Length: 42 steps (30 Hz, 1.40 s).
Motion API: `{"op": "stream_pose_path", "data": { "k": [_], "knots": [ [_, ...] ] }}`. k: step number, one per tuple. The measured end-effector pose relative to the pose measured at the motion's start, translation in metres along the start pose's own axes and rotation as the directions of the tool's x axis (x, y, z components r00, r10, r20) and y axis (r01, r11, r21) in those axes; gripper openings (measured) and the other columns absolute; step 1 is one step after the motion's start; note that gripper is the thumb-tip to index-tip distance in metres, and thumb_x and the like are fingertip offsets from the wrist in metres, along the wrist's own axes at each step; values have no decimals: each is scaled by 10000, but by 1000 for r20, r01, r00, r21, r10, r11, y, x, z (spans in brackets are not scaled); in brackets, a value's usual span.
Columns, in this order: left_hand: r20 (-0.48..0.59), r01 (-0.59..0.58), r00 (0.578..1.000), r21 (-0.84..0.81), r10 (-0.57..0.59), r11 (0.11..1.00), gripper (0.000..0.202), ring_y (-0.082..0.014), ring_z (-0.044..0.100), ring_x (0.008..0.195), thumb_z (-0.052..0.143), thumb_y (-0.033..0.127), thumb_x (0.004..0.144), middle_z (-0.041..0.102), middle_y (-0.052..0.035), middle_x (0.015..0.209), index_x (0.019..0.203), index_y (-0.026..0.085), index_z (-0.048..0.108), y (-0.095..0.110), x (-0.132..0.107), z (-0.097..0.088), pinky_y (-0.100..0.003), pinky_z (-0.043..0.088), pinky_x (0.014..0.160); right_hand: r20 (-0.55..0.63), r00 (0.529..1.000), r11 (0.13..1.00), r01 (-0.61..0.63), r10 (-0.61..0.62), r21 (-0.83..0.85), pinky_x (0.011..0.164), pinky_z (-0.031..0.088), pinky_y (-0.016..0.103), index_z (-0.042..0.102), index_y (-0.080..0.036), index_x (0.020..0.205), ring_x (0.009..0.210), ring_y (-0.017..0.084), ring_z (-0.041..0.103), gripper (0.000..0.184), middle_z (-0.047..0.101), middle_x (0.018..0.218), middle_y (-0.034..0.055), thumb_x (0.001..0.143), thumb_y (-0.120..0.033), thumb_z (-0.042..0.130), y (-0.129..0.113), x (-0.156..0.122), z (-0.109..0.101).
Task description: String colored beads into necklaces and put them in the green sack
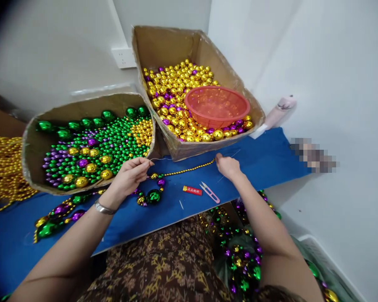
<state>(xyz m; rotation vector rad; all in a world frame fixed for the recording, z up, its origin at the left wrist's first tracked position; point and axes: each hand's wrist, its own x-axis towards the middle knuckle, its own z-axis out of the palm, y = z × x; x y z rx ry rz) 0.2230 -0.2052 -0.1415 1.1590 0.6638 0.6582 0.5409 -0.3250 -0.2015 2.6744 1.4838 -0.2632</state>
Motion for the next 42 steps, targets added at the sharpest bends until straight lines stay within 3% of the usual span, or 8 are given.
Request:
{"op": "stream_pose_path", "data": {
  "k": [4,9,13,17,27,33,37,42],
  "knots": [
    [-82,-4,997,13,5,1000,270,-12,221,397,784,368,670,395,71,498,747,128,688,-1,-2,-3,-156,158,364,-104,951,954,298,-292,41,719,481,334,558,-237,1175,906,240,676,281,701,1101,74,946,-308,412,-22,-38,-30],
    [-112,-68,991,30,71,997,236,-49,423,490,771,357,687,524,33,581,748,145,687,-2,-4,-2,-189,409,496,-305,709,740,672,-636,19,700,489,316,532,-215,1247,848,195,653,360,714,1030,66,918,-204,387,-61,-78,-66],
    [-157,-139,974,141,161,980,219,-52,437,499,753,356,703,614,7,674,733,150,684,-3,-3,4,-191,357,469,-327,520,574,814,-789,-91,647,448,300,550,-245,1238,747,180,608,364,712,885,32,904,-183,418,-99,-95,-81],
    [-14,-199,977,312,214,929,181,-80,480,554,725,315,715,628,-1,649,690,141,684,-2,-4,15,-205,379,528,-367,427,490,867,-826,-94,693,429,299,590,-272,1187,746,167,570,343,671,784,8,943,-164,375,-130,-93,-91],
    [243,4,968,195,-52,981,250,-47,307,465,725,384,721,497,29,563,695,140,676,0,-10,13,-206,213,438,-396,454,528,843,-798,-99,726,438,280,604,-224,1127,828,155,573,284,679,916,23,992,-277,360,-140,-57,-82],
    [232,-148,972,442,46,885,287,-82,455,542,674,417,779,596,0,617,727,134,669,9,-11,12,-213,350,513,-342,643,554,765,-685,329,687,420,275,637,-176,854,766,146,565,313,625,803,42,958,-395,440,-118,-45,-71],
    [300,-404,915,689,271,602,210,-116,542,654,599,319,855,621,-27,715,766,141,666,11,-9,8,-239,415,611,-305,757,93,433,-578,897,620,454,243,533,-203,760,762,118,579,373,631,930,40,928,-522,437,-112,-58,-69],
    [437,-565,813,750,384,343,151,-121,547,669,572,246,878,605,-31,760,807,151,666,10,-7,17,-249,421,620,-322,830,-428,113,-455,897,753,527,274,462,-234,770,858,118,616,329,634,945,1,864,-530,569,-142,-79,-84]
  ]
}}
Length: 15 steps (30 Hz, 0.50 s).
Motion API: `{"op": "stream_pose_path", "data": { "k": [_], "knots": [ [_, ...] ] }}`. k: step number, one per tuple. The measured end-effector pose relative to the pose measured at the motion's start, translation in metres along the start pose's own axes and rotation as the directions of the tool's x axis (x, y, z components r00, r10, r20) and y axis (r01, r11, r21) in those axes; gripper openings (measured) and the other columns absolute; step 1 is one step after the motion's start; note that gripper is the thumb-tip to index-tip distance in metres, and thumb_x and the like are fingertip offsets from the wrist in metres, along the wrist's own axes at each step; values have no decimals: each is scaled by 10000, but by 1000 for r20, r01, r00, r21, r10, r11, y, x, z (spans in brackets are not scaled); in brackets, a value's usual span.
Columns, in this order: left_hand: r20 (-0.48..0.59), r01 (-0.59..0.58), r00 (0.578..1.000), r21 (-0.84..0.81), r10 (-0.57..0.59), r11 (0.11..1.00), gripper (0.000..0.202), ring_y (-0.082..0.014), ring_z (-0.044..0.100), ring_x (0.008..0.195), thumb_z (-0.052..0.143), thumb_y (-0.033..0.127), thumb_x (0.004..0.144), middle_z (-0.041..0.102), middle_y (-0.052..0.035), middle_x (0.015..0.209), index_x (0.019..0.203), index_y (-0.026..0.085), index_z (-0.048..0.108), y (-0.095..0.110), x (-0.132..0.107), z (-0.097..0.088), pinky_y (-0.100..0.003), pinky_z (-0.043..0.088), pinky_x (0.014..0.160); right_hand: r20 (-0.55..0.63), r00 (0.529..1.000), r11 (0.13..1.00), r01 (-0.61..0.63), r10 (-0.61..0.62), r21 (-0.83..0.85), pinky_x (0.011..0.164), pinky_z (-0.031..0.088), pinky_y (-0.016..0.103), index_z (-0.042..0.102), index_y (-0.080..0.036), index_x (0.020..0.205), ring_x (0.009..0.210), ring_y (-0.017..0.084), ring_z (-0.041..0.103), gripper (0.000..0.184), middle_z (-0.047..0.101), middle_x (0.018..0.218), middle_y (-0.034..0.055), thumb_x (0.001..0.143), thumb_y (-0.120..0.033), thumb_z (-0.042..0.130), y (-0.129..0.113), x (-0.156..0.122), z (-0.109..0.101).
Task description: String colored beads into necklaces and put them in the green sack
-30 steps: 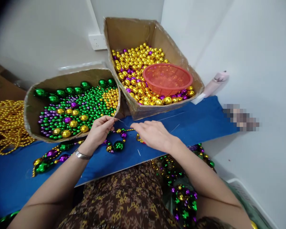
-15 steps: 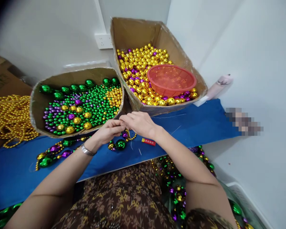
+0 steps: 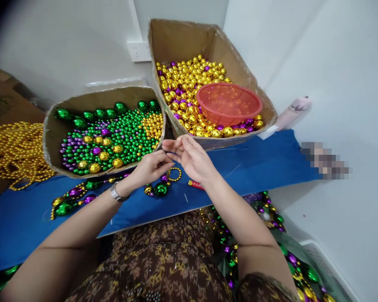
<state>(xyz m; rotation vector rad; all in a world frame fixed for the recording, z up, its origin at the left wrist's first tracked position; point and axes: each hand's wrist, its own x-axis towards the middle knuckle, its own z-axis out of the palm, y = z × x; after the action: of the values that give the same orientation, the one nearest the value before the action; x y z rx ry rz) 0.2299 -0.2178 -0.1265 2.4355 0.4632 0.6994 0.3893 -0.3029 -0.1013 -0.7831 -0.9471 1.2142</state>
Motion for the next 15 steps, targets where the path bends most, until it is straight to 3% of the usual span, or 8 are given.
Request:
{"op": "stream_pose_path", "data": {
  "k": [2,5,10,15],
  "knots": [
    [-12,-6,1000,-12,6,1000,146,-118,550,661,577,245,876,610,-28,759,808,151,667,2,3,0,-244,422,610,-33,999,999,39,-37,38,662,513,238,465,-237,775,647,83,560,307,546,710,-45,865,-502,591,-10,9,13],
    [-34,-17,999,-38,16,999,164,-108,547,633,590,252,870,603,-16,705,771,148,668,5,7,-4,-231,415,590,-72,992,994,104,-106,-32,479,404,185,454,-233,760,461,49,380,300,379,587,-87,878,-471,592,-37,25,23],
    [-111,-27,994,-96,16,995,144,-92,538,603,611,242,851,627,-18,694,780,141,684,17,16,-13,-214,407,557,-93,978,974,172,-187,-144,367,210,161,401,-215,684,399,25,221,345,263,558,-93,911,-420,560,-85,41,40],
    [-168,-35,986,-103,17,994,147,-84,532,582,620,240,833,650,-23,677,757,132,685,33,24,-27,-215,398,544,-159,951,949,229,-265,-215,333,120,162,378,-191,596,367,9,160,364,208,518,-85,950,-190,461,-124,44,74]
  ]
}}
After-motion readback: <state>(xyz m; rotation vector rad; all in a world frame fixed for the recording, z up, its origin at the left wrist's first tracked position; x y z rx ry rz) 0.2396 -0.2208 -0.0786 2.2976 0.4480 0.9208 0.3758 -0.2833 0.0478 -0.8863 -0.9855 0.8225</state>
